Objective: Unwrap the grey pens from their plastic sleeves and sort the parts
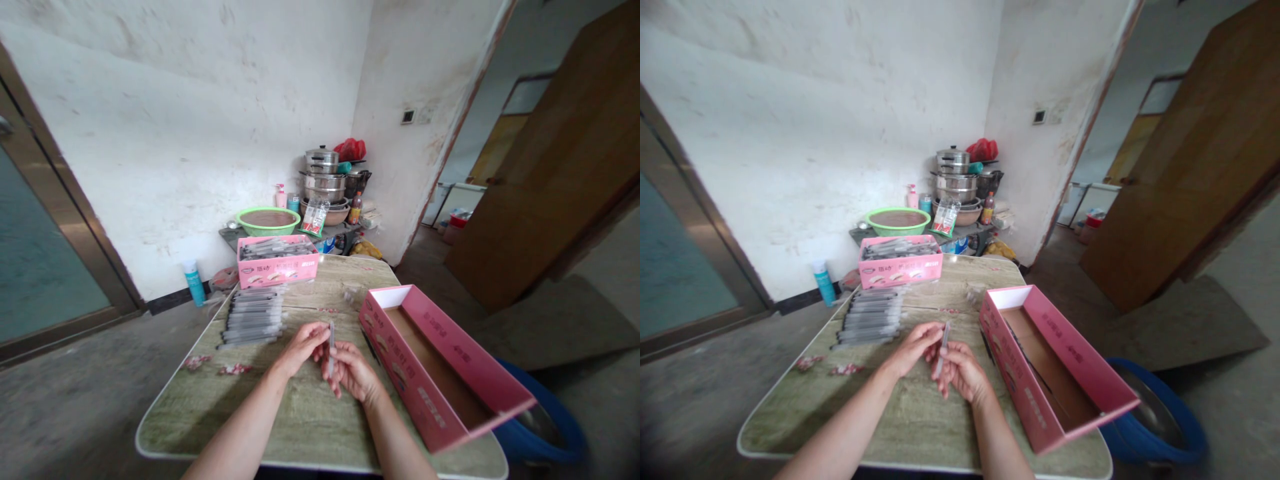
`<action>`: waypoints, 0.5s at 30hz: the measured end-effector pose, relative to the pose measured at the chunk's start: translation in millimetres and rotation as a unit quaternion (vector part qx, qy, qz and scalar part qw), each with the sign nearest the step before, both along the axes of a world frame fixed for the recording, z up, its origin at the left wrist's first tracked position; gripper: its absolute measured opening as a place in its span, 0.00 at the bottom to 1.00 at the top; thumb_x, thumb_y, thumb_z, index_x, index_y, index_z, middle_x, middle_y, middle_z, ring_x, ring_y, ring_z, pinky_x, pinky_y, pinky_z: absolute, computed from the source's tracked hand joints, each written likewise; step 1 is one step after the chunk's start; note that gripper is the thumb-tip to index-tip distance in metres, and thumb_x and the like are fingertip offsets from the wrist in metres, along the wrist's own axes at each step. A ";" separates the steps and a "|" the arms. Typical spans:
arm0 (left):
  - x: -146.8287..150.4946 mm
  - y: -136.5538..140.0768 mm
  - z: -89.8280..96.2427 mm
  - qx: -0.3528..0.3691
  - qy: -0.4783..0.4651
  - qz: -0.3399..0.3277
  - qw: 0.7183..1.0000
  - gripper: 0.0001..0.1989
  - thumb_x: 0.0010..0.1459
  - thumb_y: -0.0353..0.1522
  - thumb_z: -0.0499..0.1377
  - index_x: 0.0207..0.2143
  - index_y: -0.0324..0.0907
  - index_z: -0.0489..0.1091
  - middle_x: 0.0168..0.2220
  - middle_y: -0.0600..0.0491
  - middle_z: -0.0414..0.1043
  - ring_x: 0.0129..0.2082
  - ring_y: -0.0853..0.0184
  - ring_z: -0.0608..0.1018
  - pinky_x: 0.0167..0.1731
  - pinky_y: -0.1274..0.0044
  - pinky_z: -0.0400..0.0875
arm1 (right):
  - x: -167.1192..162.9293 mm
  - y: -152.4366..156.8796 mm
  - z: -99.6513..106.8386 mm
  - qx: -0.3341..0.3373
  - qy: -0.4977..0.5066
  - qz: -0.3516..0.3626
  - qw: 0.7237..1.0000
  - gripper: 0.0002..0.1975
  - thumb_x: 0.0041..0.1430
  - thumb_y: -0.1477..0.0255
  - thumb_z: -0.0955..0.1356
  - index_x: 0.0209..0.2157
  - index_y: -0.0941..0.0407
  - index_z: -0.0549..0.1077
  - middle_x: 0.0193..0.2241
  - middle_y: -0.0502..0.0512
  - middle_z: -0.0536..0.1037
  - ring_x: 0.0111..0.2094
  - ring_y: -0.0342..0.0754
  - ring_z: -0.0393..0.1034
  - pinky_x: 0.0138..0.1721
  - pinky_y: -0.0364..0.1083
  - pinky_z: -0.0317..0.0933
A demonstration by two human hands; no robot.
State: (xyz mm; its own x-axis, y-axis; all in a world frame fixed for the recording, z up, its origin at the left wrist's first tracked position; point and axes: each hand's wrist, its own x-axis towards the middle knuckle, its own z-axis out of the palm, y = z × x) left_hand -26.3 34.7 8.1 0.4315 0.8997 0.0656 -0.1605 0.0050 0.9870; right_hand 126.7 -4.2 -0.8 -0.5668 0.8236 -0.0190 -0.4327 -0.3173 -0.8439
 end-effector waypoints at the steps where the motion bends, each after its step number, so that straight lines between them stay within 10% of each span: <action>1: -0.1 0.3 -1.6 -0.005 -0.003 0.000 1.000 0.20 0.54 0.45 0.59 0.39 0.36 0.71 0.22 0.56 0.67 0.16 0.76 0.67 0.16 0.84 0.59 | -0.5 -0.8 1.0 -0.002 -0.009 0.006 1.000 0.16 0.57 0.64 0.68 0.38 0.65 0.71 0.21 0.57 0.78 0.14 0.44 0.71 0.11 0.39 0.63; 10: -5.8 14.8 -12.2 -0.162 -0.137 0.080 0.974 0.12 0.51 0.38 0.63 0.28 0.38 0.68 0.19 0.55 0.71 0.15 0.73 0.71 0.13 0.84 0.62 | -6.1 -1.2 1.0 0.027 -0.089 -0.081 0.992 0.20 0.56 0.56 0.67 0.31 0.62 0.71 0.21 0.55 0.76 0.13 0.42 0.68 0.09 0.37 0.57; 15: -13.4 25.3 -12.4 -0.226 -0.236 0.168 0.930 0.04 0.53 0.28 0.61 0.27 0.36 0.69 0.20 0.54 0.73 0.16 0.76 0.72 0.15 0.86 0.64 | -4.2 9.1 0.7 0.140 -0.260 -0.273 0.916 0.15 0.57 0.62 0.65 0.24 0.59 0.70 0.15 0.50 0.73 0.10 0.39 0.60 0.09 0.36 0.49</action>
